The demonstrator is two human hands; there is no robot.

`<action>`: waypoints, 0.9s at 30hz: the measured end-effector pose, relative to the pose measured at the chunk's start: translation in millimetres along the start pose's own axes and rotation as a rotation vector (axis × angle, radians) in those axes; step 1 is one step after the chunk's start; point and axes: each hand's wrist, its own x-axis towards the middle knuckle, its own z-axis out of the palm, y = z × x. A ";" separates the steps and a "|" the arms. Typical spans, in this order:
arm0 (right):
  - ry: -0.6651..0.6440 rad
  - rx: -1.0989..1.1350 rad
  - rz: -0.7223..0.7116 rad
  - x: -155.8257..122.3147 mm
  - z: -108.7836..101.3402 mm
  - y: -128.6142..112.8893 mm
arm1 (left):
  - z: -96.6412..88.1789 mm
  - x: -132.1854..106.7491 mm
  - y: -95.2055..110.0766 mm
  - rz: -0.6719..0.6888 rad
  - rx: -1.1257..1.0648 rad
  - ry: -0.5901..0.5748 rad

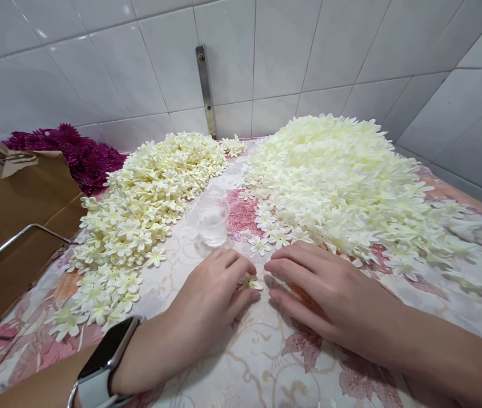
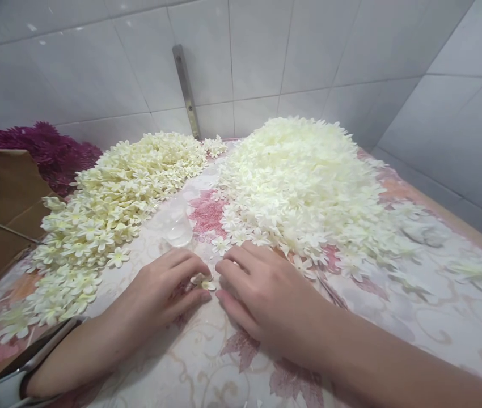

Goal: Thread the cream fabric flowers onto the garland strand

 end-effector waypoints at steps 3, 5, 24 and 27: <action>0.063 -0.102 -0.050 17.8 -8.3 0.9 | 6.9 -5.2 -2.7 0.099 0.034 0.019; 0.014 -0.187 -0.063 42.5 -18.7 1.4 | 10.8 -8.0 -4.6 0.119 0.051 0.043; -1.085 -0.085 0.149 199.5 -5.1 -19.0 | -10.6 -12.8 6.6 0.210 0.085 -0.032; -1.113 -0.055 0.161 200.9 -4.9 -17.3 | -15.8 -14.3 17.7 0.374 0.130 0.058</action>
